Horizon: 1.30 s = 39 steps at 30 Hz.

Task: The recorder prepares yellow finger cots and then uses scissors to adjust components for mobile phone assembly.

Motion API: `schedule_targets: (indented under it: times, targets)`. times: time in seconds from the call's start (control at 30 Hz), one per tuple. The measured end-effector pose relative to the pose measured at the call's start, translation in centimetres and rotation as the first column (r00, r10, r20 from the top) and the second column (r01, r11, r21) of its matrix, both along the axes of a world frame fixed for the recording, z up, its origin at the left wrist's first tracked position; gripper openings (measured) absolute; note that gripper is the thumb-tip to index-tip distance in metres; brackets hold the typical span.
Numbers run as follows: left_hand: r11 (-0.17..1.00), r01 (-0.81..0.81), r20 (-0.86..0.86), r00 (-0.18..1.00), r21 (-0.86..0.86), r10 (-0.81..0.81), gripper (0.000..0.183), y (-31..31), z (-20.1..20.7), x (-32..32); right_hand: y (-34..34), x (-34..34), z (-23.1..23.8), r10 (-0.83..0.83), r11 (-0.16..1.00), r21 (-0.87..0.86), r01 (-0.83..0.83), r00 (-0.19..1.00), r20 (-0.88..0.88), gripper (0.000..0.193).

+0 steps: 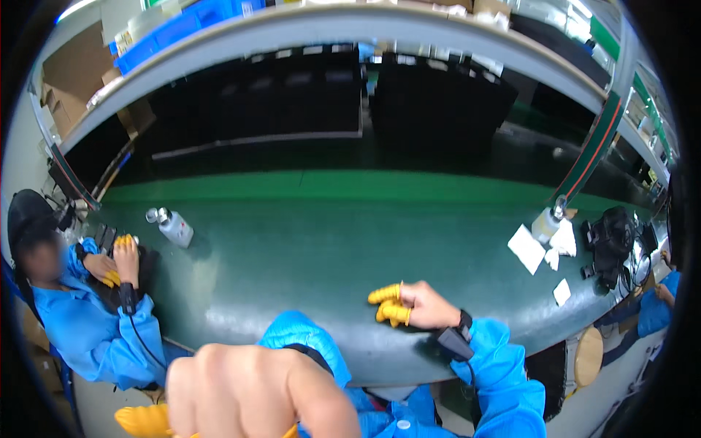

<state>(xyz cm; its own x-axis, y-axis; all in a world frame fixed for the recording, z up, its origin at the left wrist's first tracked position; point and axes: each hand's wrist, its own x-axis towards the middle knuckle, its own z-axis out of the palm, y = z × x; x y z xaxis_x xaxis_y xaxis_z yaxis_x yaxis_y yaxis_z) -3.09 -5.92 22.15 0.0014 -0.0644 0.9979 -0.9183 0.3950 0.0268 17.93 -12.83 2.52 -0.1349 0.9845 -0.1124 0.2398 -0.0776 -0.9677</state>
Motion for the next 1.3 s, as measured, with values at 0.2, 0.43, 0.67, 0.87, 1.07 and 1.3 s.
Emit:
schedule_targets:
  times: [0.2,0.43,0.67,0.87,1.07,1.3]
  targets:
    - [0.917,-0.045,-0.220,0.974,-0.397,-0.048,0.045,-1.7,-1.6,-2.3,0.1,0.9,-0.4,-0.022,0.999,0.038,0.025,0.996,-0.084,0.033]
    - [0.941,-0.014,-0.222,0.973,-0.337,-0.065,0.041,-1.6,-1.3,-2.9,0.2,0.7,-0.1,-0.016,1.000,0.014,0.017,0.998,-0.062,0.033]
    - [0.951,0.012,-0.230,0.969,-0.309,-0.087,0.038,-1.3,-1.6,-2.5,0.1,0.8,0.2,-0.019,1.000,0.022,0.020,0.998,-0.053,0.033]
    - [0.952,0.041,-0.232,0.966,-0.303,-0.115,0.036,-1.0,-2.1,-2.1,0.2,1.0,-0.4,-0.009,0.999,0.032,0.011,0.998,-0.061,0.034]
    - [0.951,0.061,-0.241,0.961,-0.302,-0.138,0.034,-0.9,-2.3,-1.8,0.1,0.8,0.0,-0.014,1.000,-0.006,0.014,0.997,-0.081,0.035]
    - [0.953,0.068,-0.245,0.959,-0.295,-0.145,0.032,-0.9,-2.3,-1.3,0.1,1.1,-0.2,-0.001,0.999,0.034,0.002,0.999,-0.039,0.034]
